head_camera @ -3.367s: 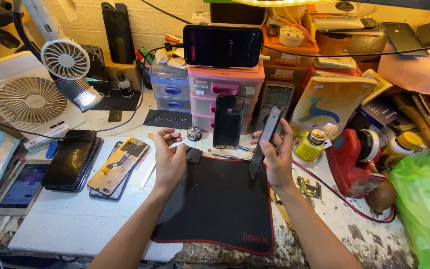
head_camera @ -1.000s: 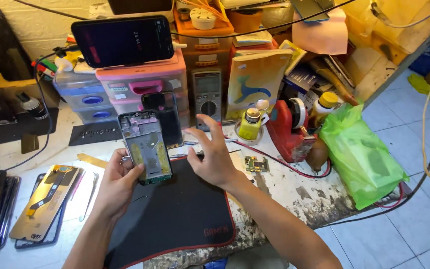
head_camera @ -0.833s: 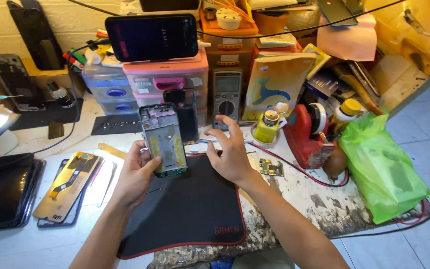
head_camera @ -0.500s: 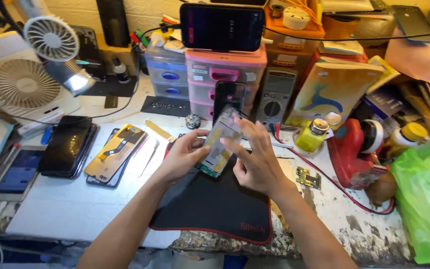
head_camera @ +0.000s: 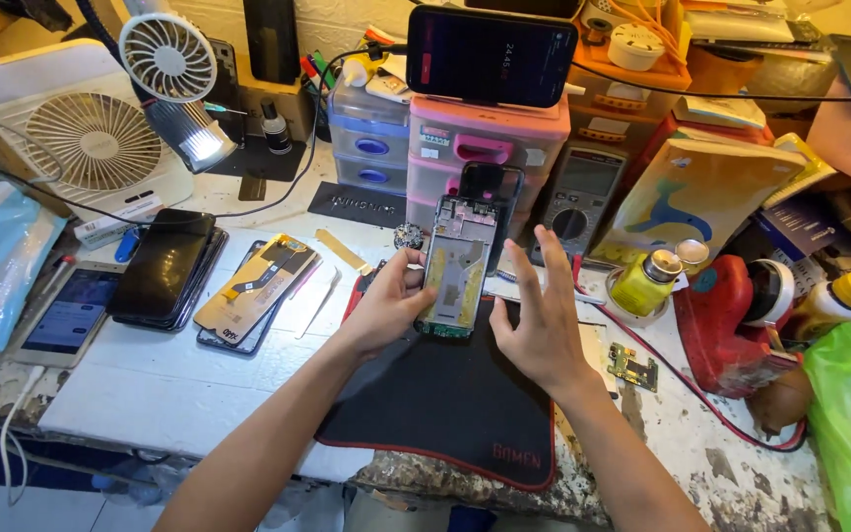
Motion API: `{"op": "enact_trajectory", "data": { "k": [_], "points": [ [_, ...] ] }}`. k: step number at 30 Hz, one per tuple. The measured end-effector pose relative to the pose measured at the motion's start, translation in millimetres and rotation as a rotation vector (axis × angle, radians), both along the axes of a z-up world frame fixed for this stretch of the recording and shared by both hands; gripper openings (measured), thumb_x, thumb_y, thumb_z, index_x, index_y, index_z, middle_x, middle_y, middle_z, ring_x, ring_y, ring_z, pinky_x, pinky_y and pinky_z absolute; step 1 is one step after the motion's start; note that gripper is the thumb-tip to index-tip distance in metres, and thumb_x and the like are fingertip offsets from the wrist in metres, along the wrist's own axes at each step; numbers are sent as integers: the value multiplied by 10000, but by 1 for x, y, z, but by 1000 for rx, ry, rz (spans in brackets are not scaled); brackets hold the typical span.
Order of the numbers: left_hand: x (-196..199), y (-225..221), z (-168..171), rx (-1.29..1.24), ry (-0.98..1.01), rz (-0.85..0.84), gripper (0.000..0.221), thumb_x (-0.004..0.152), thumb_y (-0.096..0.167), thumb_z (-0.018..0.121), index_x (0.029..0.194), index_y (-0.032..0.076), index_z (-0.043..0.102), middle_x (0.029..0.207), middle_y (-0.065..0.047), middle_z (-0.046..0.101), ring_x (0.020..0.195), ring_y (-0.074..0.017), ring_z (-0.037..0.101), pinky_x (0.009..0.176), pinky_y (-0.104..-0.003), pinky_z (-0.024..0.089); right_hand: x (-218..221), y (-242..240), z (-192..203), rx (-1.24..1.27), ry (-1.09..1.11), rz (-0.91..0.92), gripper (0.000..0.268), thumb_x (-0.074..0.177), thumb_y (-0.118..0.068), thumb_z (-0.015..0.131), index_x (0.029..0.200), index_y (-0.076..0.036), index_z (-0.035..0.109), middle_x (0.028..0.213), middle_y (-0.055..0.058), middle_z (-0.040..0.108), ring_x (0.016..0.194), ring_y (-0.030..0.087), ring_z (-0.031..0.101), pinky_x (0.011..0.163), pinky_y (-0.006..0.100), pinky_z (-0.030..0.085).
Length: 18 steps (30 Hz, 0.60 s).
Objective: Assembling and aligning internal components of a mobile phone, including the screen and frame, on a repair bench.
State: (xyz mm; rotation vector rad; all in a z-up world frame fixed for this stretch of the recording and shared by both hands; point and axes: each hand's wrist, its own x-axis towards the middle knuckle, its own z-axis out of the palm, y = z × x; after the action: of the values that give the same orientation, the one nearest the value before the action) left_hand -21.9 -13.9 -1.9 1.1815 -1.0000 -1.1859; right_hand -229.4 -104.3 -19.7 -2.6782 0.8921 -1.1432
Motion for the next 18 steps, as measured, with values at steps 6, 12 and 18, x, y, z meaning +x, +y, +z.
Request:
{"op": "enact_trajectory", "data": {
  "k": [6, 12, 18],
  "points": [
    [-4, -1, 1, -29, 34, -13, 363, 974, -73, 528, 1310, 13, 420, 1332, -352, 604, 1212, -462, 635, 958, -562, 533, 5, 8, 3, 592, -87, -28, 414, 931, -203, 639, 1339, -131, 639, 936, 102, 787, 987, 314, 741, 891, 462, 564],
    [0, -3, -8, -59, 95, -15, 369, 983, -62, 531, 1318, 15, 396, 1348, -364, 580, 1217, -487, 624, 958, -591, 526, 11, 11, 3, 877, -97, 111, 190, 974, -249, 632, 1077, -188, 779, 815, 62, 817, 839, 171, 794, 781, 331, 608],
    [3, -3, -10, -67, 75, -157, 704, 928, -130, 540, 1523, 105, 245, 1363, -340, 552, 1194, -448, 630, 906, -524, 577, 10, 24, 21, 921, -252, 144, 258, 1007, -178, 598, 1167, -22, 727, 945, 171, 801, 915, 196, 745, 870, 406, 584]
  ]
}}
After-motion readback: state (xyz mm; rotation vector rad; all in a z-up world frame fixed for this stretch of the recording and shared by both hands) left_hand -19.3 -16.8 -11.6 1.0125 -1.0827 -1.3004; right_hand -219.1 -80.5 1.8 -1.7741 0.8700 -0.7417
